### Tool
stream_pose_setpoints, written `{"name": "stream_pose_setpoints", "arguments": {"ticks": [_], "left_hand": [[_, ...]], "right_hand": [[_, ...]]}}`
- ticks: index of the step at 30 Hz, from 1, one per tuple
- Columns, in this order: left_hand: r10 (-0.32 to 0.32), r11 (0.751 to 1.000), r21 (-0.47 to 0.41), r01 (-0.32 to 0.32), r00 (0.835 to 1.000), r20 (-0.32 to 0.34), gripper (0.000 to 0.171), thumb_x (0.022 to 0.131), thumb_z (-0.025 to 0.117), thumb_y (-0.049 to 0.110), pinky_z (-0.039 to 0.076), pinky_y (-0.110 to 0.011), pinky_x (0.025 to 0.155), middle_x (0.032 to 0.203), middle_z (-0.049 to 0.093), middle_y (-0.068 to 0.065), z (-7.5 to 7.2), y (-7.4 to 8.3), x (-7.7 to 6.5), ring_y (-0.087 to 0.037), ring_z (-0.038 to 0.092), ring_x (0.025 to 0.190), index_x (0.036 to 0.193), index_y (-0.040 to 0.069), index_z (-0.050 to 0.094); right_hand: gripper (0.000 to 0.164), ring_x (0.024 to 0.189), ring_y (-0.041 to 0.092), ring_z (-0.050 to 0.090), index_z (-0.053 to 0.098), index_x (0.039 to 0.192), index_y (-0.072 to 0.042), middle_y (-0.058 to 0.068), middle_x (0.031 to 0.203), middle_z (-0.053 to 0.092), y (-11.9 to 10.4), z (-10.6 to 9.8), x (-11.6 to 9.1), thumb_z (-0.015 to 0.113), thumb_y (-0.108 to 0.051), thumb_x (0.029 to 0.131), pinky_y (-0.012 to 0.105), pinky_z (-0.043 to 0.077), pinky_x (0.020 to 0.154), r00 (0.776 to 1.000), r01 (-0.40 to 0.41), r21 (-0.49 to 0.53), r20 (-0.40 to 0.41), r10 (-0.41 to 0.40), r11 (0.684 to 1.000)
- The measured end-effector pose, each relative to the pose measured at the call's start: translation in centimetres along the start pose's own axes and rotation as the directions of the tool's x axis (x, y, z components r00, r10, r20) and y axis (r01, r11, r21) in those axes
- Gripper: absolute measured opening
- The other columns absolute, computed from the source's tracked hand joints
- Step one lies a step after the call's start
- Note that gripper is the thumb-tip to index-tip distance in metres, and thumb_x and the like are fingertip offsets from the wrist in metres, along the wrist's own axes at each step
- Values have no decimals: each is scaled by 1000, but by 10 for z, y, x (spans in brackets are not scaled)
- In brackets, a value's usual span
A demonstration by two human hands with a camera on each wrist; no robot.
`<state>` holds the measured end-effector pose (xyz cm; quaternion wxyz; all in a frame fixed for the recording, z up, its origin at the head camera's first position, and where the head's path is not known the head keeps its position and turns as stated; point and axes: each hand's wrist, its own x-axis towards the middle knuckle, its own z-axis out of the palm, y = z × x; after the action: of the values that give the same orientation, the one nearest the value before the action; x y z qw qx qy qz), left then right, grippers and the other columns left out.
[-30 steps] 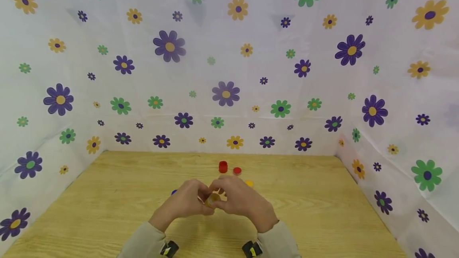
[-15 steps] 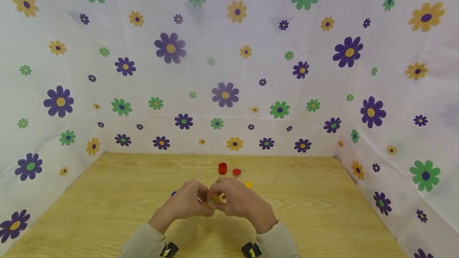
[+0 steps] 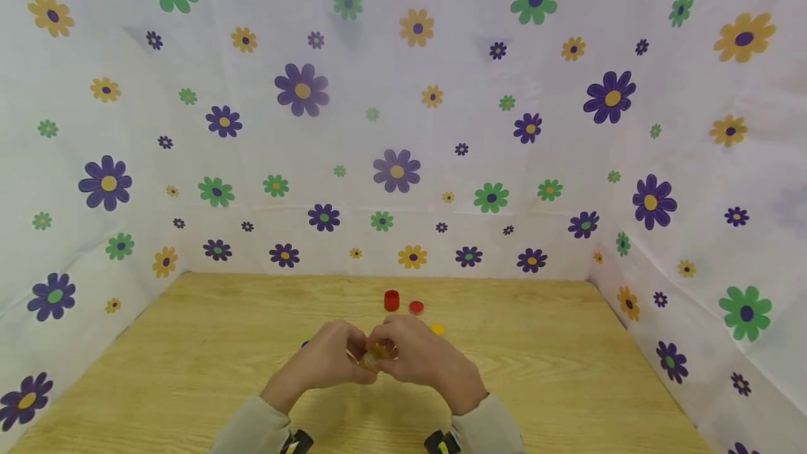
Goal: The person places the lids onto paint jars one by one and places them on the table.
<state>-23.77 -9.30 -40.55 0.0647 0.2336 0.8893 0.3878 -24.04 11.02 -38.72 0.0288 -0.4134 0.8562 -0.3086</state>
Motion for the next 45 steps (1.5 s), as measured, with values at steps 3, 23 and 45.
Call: {"name": "stream_pose_setpoints", "arguments": {"ticks": [3,23,45], "left_hand": [[14,1000,0,-14,1000,2,20,73,90,10,55,-27,66,82,77,0,0,-2,0,-11,66,73,89,7,80],[7,1000,-23,-6,1000,23,19,75,90,10,58,-29,69,86,78,-2,-4,-2,0,-12,68,76,91,7,80],[-9,1000,-15,9,1000,28,18,76,89,9,57,-29,68,85,78,-2,-4,0,0,-12,67,75,91,7,80]], "right_hand": [[16,86,13,69,76,107,-4,8,98,72,1,0,1,77,-5,91,17,58,76,1000,3,-29,-6,-3,1000],[16,101,17,68,76,104,-5,6,104,71,-2,-2,2,74,3,91,17,58,82,999,38,16,15,-38,999],[17,99,17,69,77,106,-6,7,105,72,-4,-3,1,76,1,90,17,59,81,1000,26,-3,17,-26,1000]]}}
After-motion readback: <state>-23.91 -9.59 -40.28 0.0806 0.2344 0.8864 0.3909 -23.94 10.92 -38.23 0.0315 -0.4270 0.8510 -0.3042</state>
